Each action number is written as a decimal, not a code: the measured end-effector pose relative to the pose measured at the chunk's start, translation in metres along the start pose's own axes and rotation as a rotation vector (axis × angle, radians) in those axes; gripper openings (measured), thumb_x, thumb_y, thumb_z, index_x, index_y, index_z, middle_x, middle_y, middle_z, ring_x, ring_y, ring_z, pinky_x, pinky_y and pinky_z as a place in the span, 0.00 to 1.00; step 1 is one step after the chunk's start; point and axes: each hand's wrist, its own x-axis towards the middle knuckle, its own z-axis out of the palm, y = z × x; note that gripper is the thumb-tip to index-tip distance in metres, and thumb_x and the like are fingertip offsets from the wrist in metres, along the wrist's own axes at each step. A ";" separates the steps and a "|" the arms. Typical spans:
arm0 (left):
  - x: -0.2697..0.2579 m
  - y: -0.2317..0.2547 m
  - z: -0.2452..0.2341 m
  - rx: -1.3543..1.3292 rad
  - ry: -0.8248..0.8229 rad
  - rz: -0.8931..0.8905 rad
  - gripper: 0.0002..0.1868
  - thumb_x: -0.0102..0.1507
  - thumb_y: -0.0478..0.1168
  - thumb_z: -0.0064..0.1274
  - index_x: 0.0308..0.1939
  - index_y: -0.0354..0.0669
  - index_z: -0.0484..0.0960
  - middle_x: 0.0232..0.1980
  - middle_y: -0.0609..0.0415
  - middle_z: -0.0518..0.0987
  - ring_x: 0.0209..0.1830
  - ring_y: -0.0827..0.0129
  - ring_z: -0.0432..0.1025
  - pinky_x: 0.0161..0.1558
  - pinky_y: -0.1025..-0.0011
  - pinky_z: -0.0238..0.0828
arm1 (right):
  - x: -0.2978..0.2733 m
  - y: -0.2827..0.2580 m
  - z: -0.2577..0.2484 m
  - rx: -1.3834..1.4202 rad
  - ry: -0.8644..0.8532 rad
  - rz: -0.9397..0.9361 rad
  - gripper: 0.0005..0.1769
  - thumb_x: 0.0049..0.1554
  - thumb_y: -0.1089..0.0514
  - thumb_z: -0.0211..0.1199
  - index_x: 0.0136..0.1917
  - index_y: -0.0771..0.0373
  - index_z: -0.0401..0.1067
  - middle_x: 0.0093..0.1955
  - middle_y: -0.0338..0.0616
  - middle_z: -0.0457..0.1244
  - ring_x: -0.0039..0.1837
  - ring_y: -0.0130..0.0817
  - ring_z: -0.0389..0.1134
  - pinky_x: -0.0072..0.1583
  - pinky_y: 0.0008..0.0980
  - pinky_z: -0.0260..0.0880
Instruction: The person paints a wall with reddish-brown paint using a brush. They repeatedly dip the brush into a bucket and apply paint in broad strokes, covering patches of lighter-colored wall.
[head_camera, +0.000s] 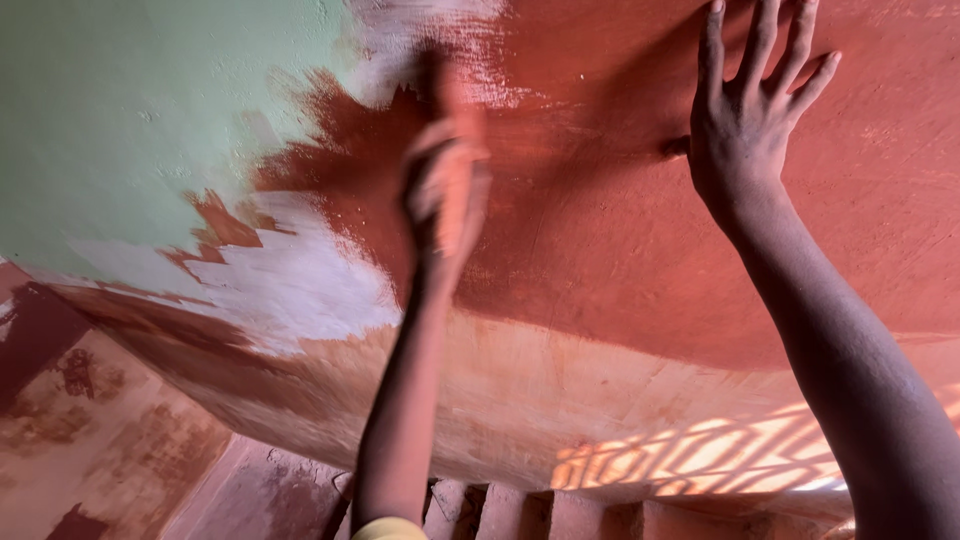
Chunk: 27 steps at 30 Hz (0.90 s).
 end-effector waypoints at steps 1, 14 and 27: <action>0.000 0.006 0.018 -0.169 -0.038 -0.025 0.18 0.61 0.25 0.62 0.52 0.44 0.80 0.63 0.50 0.77 0.61 0.62 0.76 0.62 0.64 0.76 | -0.001 0.000 -0.003 0.128 -0.063 0.010 0.65 0.51 0.59 0.77 0.89 0.60 0.38 0.86 0.72 0.29 0.84 0.73 0.28 0.71 0.83 0.40; 0.037 -0.030 -0.049 0.215 -0.228 0.032 0.15 0.61 0.31 0.47 0.50 0.47 0.80 0.59 0.53 0.78 0.60 0.62 0.75 0.62 0.60 0.78 | 0.001 0.007 -0.010 0.270 -0.092 0.026 0.64 0.54 0.54 0.78 0.89 0.57 0.39 0.87 0.68 0.30 0.85 0.71 0.27 0.70 0.88 0.37; 0.006 0.033 0.035 -0.293 -0.587 -0.108 0.05 0.63 0.35 0.60 0.42 0.46 0.83 0.62 0.51 0.78 0.61 0.62 0.76 0.60 0.65 0.81 | -0.003 0.007 0.002 0.103 -0.006 -0.012 0.60 0.53 0.67 0.68 0.90 0.58 0.39 0.86 0.67 0.29 0.84 0.69 0.25 0.71 0.84 0.36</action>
